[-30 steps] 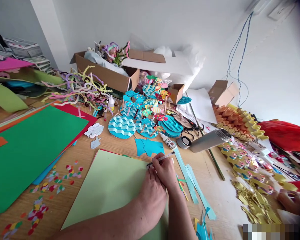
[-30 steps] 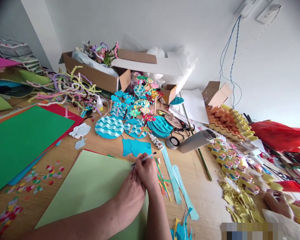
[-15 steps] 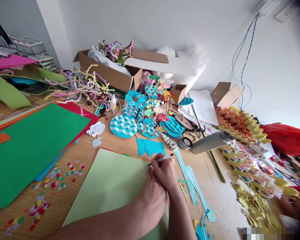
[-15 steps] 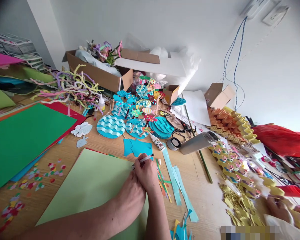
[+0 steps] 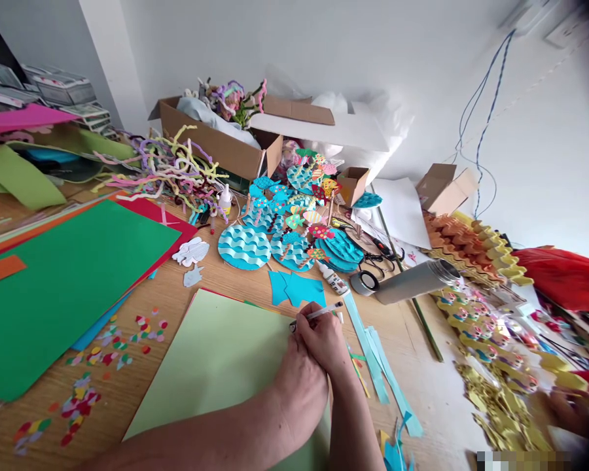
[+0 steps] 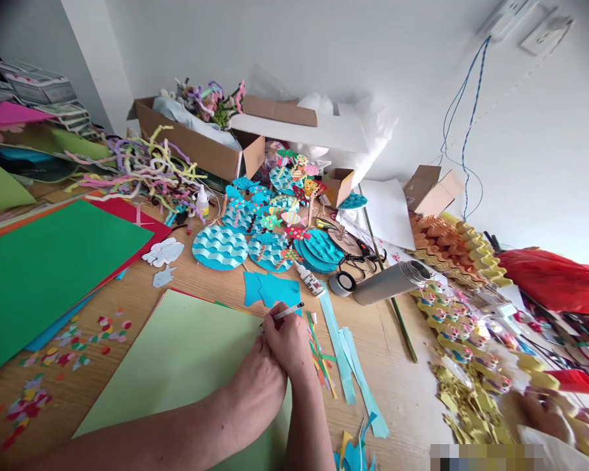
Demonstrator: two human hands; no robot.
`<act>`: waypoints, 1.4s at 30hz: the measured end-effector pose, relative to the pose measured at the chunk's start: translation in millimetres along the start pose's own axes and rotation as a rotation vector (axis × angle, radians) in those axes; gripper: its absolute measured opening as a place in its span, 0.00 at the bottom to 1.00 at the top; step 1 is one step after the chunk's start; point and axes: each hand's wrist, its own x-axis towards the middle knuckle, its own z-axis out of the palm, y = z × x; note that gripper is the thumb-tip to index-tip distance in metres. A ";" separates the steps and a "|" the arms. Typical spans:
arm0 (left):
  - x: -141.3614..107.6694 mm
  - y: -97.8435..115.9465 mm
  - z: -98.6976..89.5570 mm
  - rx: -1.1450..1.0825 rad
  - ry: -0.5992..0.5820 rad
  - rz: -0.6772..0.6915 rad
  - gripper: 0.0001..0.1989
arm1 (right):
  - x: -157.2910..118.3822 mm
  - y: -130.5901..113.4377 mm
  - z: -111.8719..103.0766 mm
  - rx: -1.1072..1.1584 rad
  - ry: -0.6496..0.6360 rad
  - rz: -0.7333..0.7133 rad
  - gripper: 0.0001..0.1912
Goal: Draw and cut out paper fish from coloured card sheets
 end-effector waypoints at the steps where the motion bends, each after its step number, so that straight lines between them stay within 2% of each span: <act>1: -0.2 -0.2 -1.1 0.000 0.002 0.001 0.25 | 0.0 0.0 0.0 0.002 0.001 -0.005 0.09; 6: -2.2 -0.2 -4.1 -0.012 0.014 0.004 0.25 | 0.2 -0.5 0.1 -0.004 0.006 -0.025 0.09; 11: -2.5 -1.2 -4.7 0.009 0.072 -0.023 0.21 | 0.0 -1.4 -0.1 -0.030 0.004 -0.043 0.09; 17: -3.7 1.4 -1.2 -0.027 0.131 -0.029 0.21 | -0.9 -2.2 -0.2 -0.034 0.004 -0.040 0.09; 22: -2.4 10.0 4.9 -0.040 0.091 -0.108 0.22 | -0.6 -0.6 0.3 -0.018 0.003 -0.050 0.09; 28: -2.8 7.9 5.9 -0.013 0.078 -0.064 0.17 | 0.3 1.6 0.7 -0.009 0.003 -0.061 0.09; 32: -5.0 7.0 5.3 -0.043 0.117 -0.045 0.19 | 0.5 1.5 0.8 -0.030 -0.003 -0.056 0.09; 38: -5.4 11.7 8.8 -0.080 0.093 -0.090 0.18 | 0.5 1.2 0.5 -0.038 -0.017 -0.062 0.09; 42: -6.0 12.1 13.0 -0.065 0.092 -0.058 0.19 | -0.1 -0.3 0.0 -0.034 -0.025 -0.069 0.09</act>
